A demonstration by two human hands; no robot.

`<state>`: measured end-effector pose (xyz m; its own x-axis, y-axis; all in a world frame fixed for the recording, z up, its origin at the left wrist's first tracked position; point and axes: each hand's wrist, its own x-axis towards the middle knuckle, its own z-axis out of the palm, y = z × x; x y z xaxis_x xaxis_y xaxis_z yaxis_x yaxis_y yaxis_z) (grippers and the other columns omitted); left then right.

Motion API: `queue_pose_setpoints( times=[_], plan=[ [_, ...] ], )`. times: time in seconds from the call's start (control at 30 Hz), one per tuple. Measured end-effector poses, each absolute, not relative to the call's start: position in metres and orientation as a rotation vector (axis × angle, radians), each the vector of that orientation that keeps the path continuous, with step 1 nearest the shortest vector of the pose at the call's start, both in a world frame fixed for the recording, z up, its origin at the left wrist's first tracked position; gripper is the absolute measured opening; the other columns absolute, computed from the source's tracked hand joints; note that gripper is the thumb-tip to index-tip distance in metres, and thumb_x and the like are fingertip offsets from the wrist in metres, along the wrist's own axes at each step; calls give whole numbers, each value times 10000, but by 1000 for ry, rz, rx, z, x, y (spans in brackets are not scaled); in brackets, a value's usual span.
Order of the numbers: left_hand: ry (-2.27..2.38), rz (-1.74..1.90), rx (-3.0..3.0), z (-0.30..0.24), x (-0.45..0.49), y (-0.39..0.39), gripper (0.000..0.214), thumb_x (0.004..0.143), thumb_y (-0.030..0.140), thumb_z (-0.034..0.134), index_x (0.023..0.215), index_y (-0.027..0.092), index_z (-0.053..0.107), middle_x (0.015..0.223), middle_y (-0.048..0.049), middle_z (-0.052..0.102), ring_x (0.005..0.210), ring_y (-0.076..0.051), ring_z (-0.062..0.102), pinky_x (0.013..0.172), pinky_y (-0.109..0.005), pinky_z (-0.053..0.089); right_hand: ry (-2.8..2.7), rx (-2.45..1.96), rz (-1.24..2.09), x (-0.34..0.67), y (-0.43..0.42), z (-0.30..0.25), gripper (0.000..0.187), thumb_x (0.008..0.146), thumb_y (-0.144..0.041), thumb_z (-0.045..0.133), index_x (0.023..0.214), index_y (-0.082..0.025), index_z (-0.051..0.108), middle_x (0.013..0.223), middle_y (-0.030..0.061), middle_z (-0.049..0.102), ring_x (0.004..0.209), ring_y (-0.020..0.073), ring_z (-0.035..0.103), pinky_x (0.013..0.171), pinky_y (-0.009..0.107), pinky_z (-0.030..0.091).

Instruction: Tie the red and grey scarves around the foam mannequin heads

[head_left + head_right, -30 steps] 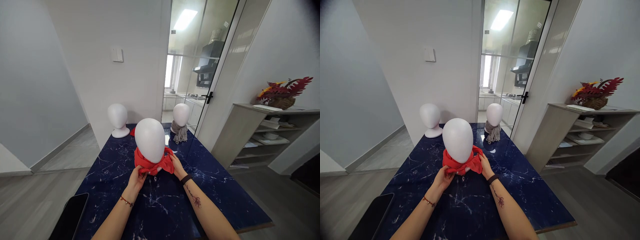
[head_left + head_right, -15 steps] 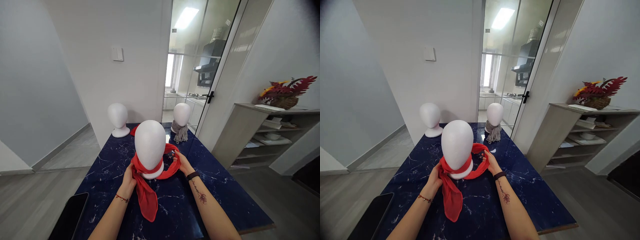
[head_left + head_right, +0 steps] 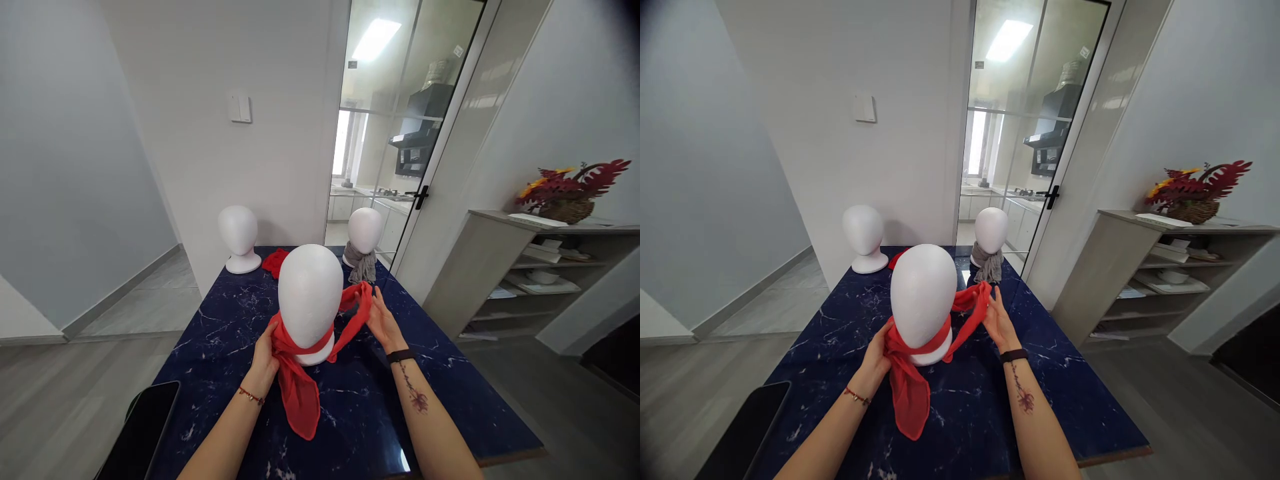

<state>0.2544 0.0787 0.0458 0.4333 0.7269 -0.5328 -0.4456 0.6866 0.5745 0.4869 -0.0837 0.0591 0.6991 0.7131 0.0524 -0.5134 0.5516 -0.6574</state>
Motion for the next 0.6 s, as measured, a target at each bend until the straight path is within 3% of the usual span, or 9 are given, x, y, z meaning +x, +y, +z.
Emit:
queue_pose_setpoints(
  times=[0.07,0.17,0.27,0.4,0.47,0.53,0.6],
  plan=[
    [793,772,395,44,255,78,69,755,134,617,807,135,662,740,-52,717,633,-157,666,675,-282,559,-389,-784,794,484,-81,57,483,744,-211,640,1186,-356,508,1094,-23,629,691,64,604,452,126,461],
    [808,821,456,39,254,80,111,705,120,668,815,131,671,772,-68,719,664,-179,671,674,-308,559,-525,-1366,574,495,-79,61,384,689,-191,630,1072,-220,618,892,23,662,506,60,494,380,148,369],
    [904,888,479,34,253,86,97,676,83,675,758,130,653,711,-60,701,611,-171,653,634,-307,548,-565,-1828,204,520,-79,81,230,646,-149,604,868,-143,663,791,67,658,612,129,558,518,220,429],
    [921,980,506,33,254,86,116,696,49,626,754,150,626,688,-26,679,581,-140,628,644,-293,531,-599,-1950,14,551,-73,135,111,672,-152,575,756,-148,647,744,86,650,817,200,595,701,272,426],
    [929,1018,521,33,256,78,118,722,63,604,790,159,618,711,-23,678,589,-131,622,666,-295,525,-655,-1993,-7,557,-58,166,63,684,-185,590,652,-146,627,609,67,612,788,217,599,707,285,418],
    [914,1050,554,29,260,65,105,756,110,596,842,169,613,783,-36,687,649,-137,634,713,-305,522,-735,-2008,14,553,-33,197,135,695,-198,587,576,-137,605,515,47,569,709,209,594,679,285,420],
    [874,1075,630,23,263,52,123,773,171,613,895,185,609,885,-49,688,763,-153,648,780,-311,511,-837,-1981,41,537,-2,226,138,709,-175,557,603,-117,623,535,42,586,654,180,579,654,272,427]
  ],
)
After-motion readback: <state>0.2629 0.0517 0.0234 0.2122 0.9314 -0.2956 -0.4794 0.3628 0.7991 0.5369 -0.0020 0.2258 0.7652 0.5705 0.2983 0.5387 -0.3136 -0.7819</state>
